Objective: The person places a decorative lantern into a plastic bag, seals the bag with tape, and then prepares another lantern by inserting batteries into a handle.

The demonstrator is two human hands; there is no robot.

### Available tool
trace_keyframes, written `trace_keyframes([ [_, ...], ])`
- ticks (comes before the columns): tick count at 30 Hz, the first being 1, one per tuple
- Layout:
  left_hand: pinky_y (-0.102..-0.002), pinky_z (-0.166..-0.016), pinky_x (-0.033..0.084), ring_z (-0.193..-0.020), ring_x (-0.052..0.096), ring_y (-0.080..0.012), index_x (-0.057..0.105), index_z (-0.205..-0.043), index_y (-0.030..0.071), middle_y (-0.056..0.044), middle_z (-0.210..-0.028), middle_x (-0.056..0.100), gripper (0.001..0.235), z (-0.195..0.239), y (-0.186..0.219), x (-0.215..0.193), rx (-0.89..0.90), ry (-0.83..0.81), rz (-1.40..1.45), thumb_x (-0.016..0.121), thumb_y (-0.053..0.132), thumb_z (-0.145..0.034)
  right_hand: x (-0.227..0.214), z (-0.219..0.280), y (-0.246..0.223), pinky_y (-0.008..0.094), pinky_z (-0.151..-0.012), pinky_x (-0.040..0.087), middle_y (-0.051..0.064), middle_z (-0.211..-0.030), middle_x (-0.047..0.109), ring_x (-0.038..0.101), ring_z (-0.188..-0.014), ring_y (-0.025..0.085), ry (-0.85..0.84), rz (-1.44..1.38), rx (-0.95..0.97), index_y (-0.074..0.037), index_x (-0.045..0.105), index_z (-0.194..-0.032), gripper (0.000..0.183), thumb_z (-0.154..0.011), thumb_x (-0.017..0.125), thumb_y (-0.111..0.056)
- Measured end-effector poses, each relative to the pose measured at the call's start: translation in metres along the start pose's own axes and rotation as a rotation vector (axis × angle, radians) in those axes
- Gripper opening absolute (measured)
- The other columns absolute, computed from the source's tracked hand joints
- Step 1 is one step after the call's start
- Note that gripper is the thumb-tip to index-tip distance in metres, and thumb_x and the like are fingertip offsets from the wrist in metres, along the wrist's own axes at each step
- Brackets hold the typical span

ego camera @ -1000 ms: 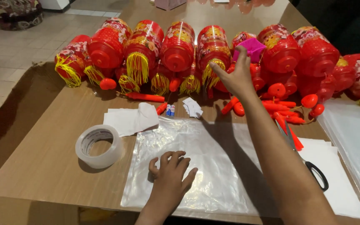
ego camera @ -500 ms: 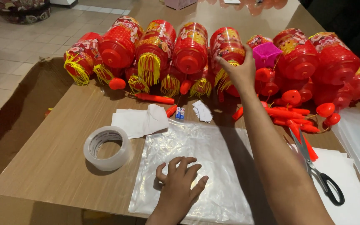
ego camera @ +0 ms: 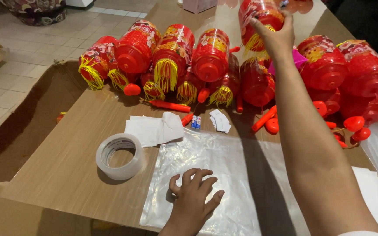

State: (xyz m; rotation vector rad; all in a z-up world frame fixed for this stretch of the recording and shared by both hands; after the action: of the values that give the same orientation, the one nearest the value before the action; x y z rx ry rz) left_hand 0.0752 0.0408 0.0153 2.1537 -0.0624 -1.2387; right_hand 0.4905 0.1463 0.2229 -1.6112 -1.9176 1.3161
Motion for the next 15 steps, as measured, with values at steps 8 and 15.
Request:
trace_keyframes([
  [8, -0.059, -0.100, 0.015, -0.122, 0.048, -0.0205, 0.072, -0.108, 0.020, 0.005, -0.123, 0.061, 0.034, 0.001, 0.004, -0.010, 0.043, 0.088, -0.015, 0.051, 0.046, -0.100, -0.045, -0.018, -0.051, 0.036, -0.093, 0.066, 0.009, -0.129, 0.065, 0.069, -0.120, 0.025, 0.071, 0.005, -0.312, -0.013, 0.046, -0.131, 0.060, -0.105, 0.086, -0.050],
  [15, -0.056, -0.101, 0.015, -0.124, 0.047, -0.0202, 0.071, -0.109, 0.020, 0.006, -0.123, 0.061, 0.036, 0.003, 0.008, -0.017, 0.024, 0.105, 0.025, 0.047, 0.045, -0.102, -0.123, -0.023, -0.058, 0.038, -0.094, 0.063, 0.012, -0.134, 0.061, 0.066, -0.123, 0.027, -0.051, -0.038, -0.295, -0.010, 0.043, -0.136, 0.066, -0.095, 0.080, -0.046],
])
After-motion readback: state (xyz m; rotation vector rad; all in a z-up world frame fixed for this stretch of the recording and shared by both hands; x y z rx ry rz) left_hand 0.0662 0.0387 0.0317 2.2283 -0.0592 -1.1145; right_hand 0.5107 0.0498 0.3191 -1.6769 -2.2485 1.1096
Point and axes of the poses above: each hand's wrist, its own z-axis away from the middle knuckle, its own x-axis out of the palm, y = z × x, the point moved 9 cm from there along -z, towards the middle knuckle
